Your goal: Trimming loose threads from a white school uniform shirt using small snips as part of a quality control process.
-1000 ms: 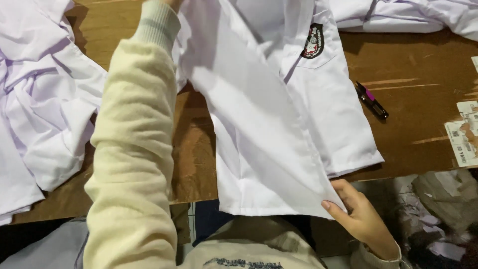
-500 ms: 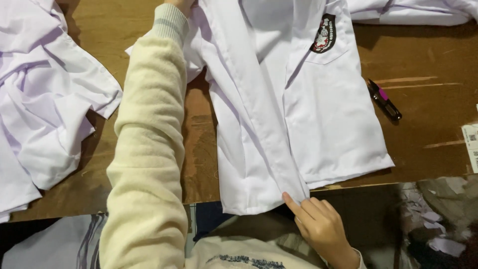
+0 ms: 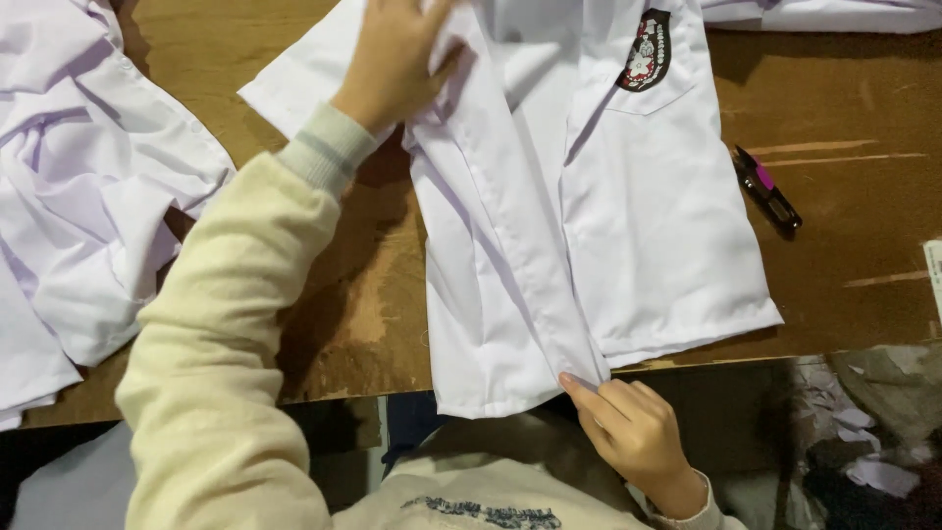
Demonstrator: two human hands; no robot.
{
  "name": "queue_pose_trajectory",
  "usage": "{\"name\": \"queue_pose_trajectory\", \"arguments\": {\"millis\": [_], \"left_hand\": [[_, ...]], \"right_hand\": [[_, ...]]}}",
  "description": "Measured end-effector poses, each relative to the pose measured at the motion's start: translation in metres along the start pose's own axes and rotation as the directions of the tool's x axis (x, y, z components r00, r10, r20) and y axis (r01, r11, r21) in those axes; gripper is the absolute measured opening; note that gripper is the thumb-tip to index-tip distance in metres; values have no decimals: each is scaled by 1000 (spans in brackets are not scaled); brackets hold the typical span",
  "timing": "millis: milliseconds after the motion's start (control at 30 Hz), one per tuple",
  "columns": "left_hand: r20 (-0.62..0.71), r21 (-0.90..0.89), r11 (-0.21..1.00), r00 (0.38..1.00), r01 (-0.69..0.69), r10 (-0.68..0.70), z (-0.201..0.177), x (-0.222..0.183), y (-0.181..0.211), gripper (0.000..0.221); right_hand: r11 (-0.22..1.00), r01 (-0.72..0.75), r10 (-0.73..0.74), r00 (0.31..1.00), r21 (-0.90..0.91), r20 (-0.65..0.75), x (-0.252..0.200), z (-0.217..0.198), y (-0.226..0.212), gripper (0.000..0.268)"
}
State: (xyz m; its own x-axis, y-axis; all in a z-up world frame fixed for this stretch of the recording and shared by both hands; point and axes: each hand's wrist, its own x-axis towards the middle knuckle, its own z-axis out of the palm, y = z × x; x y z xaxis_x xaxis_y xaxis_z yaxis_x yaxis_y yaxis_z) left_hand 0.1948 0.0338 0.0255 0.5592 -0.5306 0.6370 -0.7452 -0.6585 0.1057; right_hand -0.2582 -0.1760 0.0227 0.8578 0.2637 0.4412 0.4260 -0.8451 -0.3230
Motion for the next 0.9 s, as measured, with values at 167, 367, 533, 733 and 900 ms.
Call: {"name": "queue_pose_trajectory", "arguments": {"millis": [167, 367, 533, 733, 900], "left_hand": [[161, -413, 743, 761, -527, 629, -75, -52, 109, 28], [-110, -189, 611, 635, -769, 765, -91, -89, 156, 8], [-92, -217, 668, 697, -711, 711, -69, -82, 125, 3], [9, -127, 682, 687, -720, 727, -67, -49, 94, 3], [121, -52, 705, 696, -707, 708, -50, -33, 48, 12]], "right_hand": [[990, -82, 89, 995, 115, -53, -6, 1, 1, 31], [968, -91, 147, 960, 233, -237, -9, -4, -8, 24], [972, -97, 160, 942, 215, -294, -19, -3, -10, 24], [962, -151, 220, 925, 229, -311, -21, -5, -16, 24], [956, -206, 270, 896, 209, -352, -25, -8, -17, 21]]}}
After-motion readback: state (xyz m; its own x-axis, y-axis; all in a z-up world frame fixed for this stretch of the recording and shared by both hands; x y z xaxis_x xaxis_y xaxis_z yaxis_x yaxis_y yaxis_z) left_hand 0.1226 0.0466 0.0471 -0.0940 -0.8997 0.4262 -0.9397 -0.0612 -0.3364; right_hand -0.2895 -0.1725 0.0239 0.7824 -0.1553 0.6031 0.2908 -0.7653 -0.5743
